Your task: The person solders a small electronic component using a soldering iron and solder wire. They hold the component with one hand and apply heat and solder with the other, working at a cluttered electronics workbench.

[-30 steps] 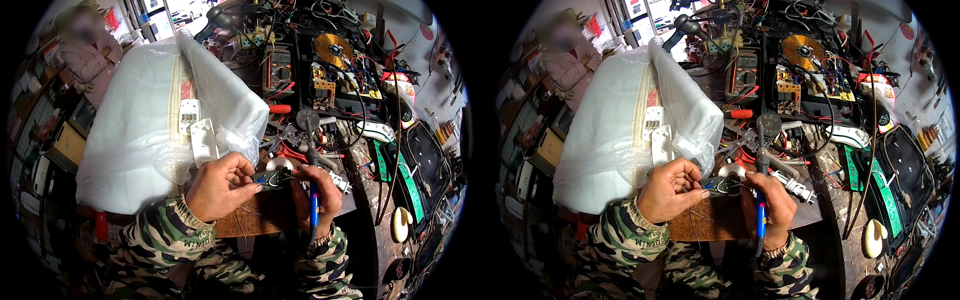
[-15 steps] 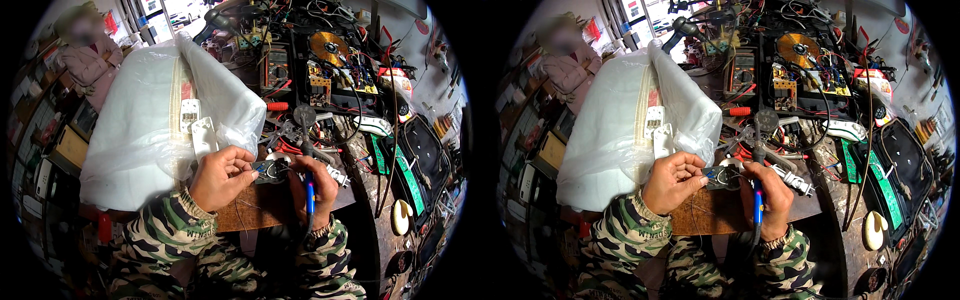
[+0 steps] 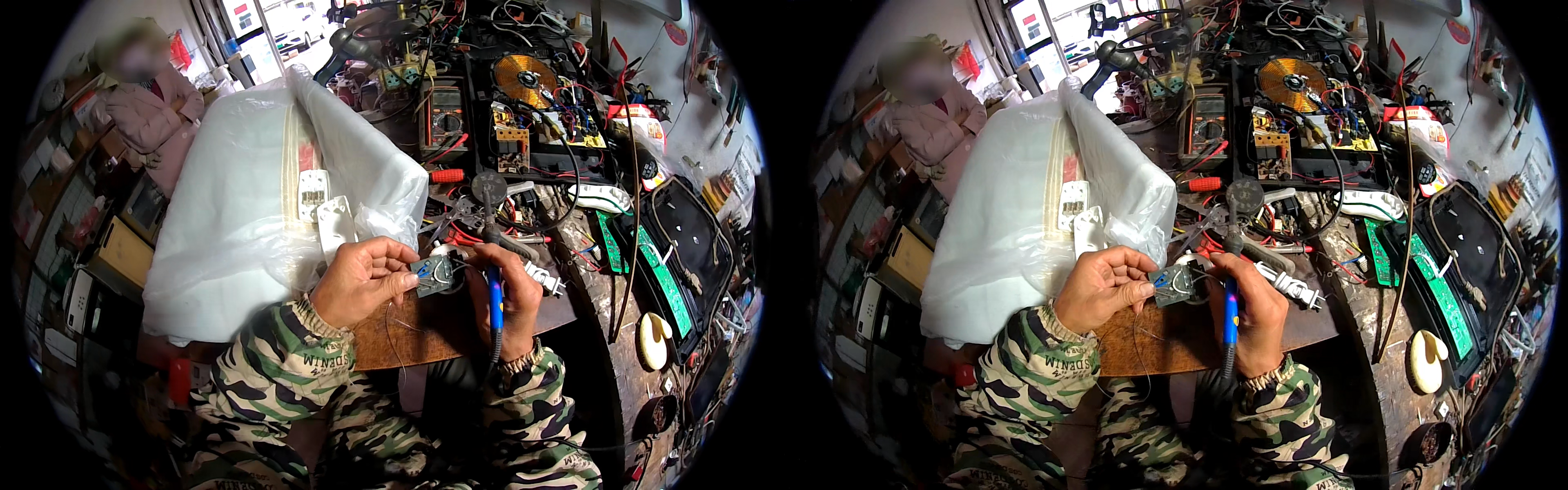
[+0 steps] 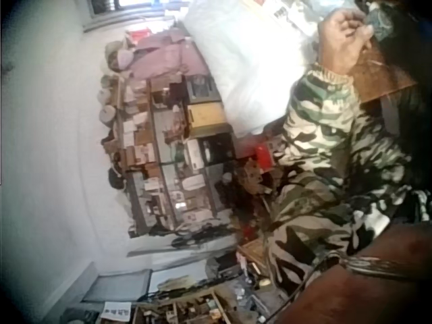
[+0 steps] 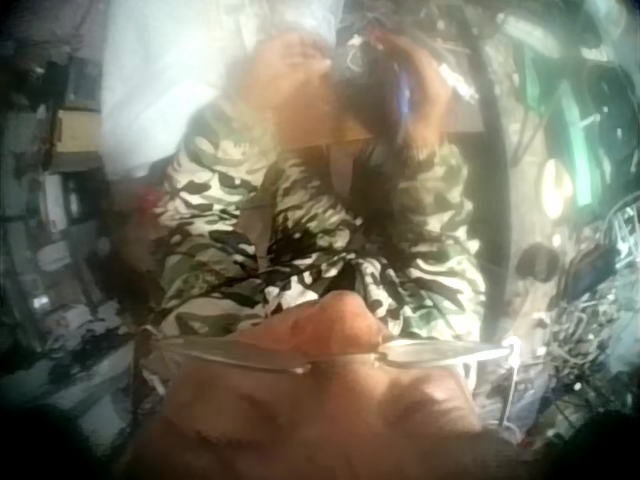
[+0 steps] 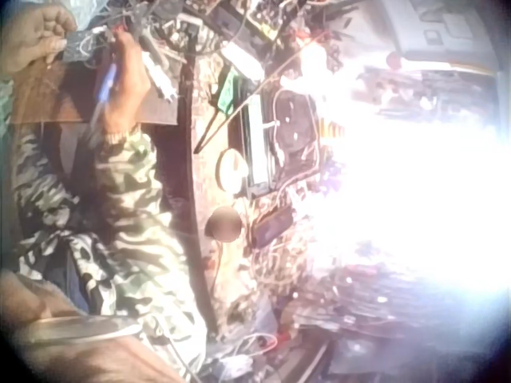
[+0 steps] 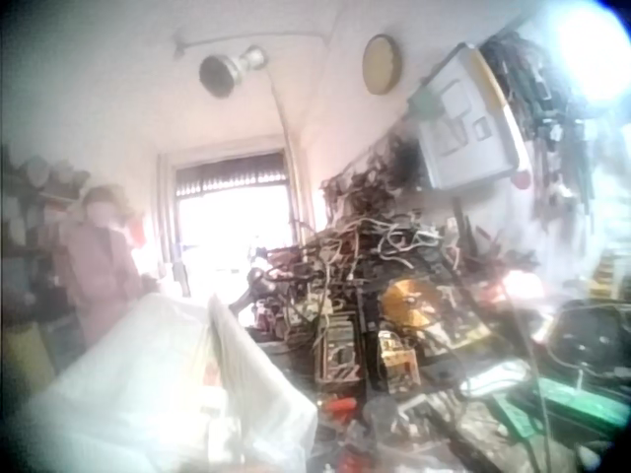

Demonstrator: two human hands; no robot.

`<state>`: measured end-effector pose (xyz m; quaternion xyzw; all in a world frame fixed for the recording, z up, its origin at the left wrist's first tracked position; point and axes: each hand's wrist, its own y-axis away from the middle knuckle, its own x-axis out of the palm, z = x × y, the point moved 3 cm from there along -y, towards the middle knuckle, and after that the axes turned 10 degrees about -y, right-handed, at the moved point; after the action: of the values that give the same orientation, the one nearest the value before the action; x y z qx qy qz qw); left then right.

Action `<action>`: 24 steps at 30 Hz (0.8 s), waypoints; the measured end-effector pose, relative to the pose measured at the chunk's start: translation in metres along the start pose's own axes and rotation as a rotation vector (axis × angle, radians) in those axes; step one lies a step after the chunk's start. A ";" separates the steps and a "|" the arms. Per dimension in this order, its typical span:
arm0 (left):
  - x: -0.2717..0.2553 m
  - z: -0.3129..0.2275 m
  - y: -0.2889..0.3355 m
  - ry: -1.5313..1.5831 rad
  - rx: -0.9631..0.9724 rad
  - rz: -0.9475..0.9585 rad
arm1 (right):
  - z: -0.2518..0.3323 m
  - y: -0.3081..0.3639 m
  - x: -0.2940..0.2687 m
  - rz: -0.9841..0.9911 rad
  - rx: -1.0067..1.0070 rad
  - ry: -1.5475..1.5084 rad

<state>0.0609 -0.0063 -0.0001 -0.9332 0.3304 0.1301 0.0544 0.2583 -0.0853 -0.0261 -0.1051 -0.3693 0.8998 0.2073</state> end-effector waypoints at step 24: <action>0.002 0.003 -0.002 0.003 0.020 0.021 | -0.009 0.001 -0.001 0.000 0.058 -0.069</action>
<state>0.0635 -0.0052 -0.0035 -0.9293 0.3415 0.1260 0.0618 0.2616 -0.0806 -0.0328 -0.0681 -0.3502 0.9131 0.1975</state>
